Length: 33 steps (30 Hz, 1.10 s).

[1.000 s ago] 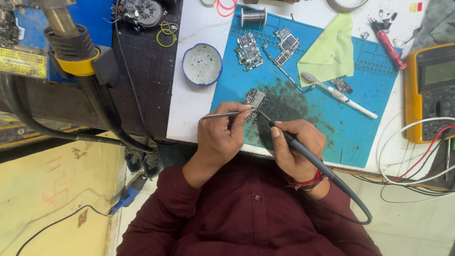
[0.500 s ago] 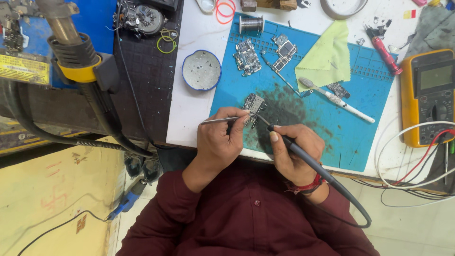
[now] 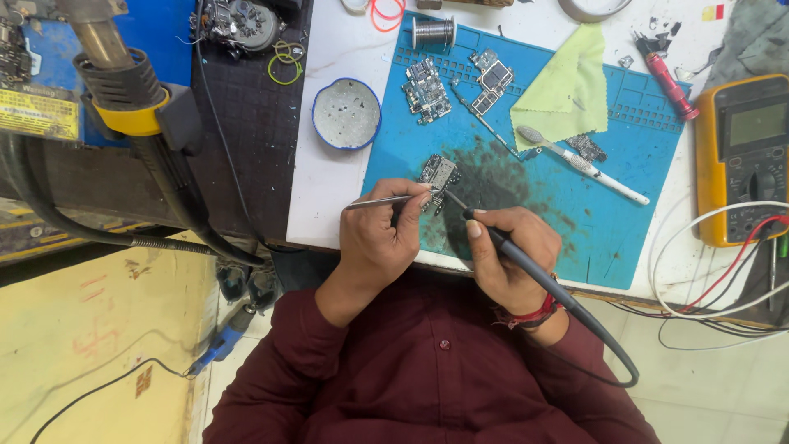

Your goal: The person uses a soldering iron and tweezers to reflow solder joints on a small circuit board. They repeatedly touch the iron to specific points while holding the board steady, then briefly inspect the work before continuing.

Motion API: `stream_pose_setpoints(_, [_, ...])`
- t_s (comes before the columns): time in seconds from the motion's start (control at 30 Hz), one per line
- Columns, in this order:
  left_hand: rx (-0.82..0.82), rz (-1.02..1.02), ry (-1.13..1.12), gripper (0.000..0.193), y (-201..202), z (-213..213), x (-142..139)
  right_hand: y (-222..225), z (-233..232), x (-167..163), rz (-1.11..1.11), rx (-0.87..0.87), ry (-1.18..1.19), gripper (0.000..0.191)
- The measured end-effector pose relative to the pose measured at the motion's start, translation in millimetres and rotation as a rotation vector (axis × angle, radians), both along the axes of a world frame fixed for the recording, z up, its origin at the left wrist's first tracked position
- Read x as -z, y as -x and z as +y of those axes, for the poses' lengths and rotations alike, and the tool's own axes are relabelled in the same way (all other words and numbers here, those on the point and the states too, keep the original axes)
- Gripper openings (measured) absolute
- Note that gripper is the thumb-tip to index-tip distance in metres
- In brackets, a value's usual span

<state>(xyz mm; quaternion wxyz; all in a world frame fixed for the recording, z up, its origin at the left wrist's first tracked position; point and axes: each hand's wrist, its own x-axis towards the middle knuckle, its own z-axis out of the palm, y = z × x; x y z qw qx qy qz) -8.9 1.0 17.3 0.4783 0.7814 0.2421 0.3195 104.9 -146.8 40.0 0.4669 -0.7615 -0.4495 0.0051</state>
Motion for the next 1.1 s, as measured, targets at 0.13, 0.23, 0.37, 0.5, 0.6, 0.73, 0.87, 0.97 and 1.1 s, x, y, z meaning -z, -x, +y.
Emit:
stream_pose_setpoints(0.13, [0.002, 0.013, 0.012, 0.008, 0.6, -0.5, 0.3, 0.7, -1.1, -0.6, 0.014, 0.008, 0.012, 0.010])
stream_pose_setpoints(0.23, [0.002, -0.003, 0.005, 0.008, 0.4, 0.2, 0.8, 0.4, -0.4, -0.5, 0.013, 0.011, 0.014, 0.010])
stream_pose_setpoints(0.37, [0.005, -0.020, -0.003, 0.009, 0.3, 0.0, 1.5, 0.1, -0.2, -0.2, -0.001, 0.014, 0.015, 0.010])
stream_pose_setpoints(0.5, [0.002, -0.004, -0.005, 0.009, 0.8, -0.1, 1.5, 0.0, -0.2, -0.2, 0.004, 0.002, 0.006, 0.011])
stream_pose_setpoints(0.6, [0.004, -0.008, 0.002, 0.009, 0.2, -0.4, 1.4, 0.6, -0.7, -0.4, 0.008, 0.010, 0.004, 0.011])
stream_pose_setpoints(0.73, [0.001, -0.008, 0.003, 0.008, 0.4, -0.6, 1.2, 0.5, -0.3, -0.2, -0.006, 0.005, 0.002, 0.011])
stream_pose_setpoints(0.87, [0.002, 0.006, -0.007, 0.009, 0.5, -0.3, 1.4, 0.1, -0.3, -0.5, -0.003, 0.007, 0.009, 0.011])
stream_pose_setpoints(0.97, [0.007, 0.009, 0.002, 0.009, 1.1, -0.3, 1.6, 0.2, -0.5, -0.9, -0.003, 0.006, 0.007, 0.011])
stream_pose_setpoints(1.1, [0.008, -0.009, -0.007, 0.009, 1.1, -0.6, 1.9, 0.5, -0.2, -0.7, 0.016, 0.013, 0.015, 0.011])
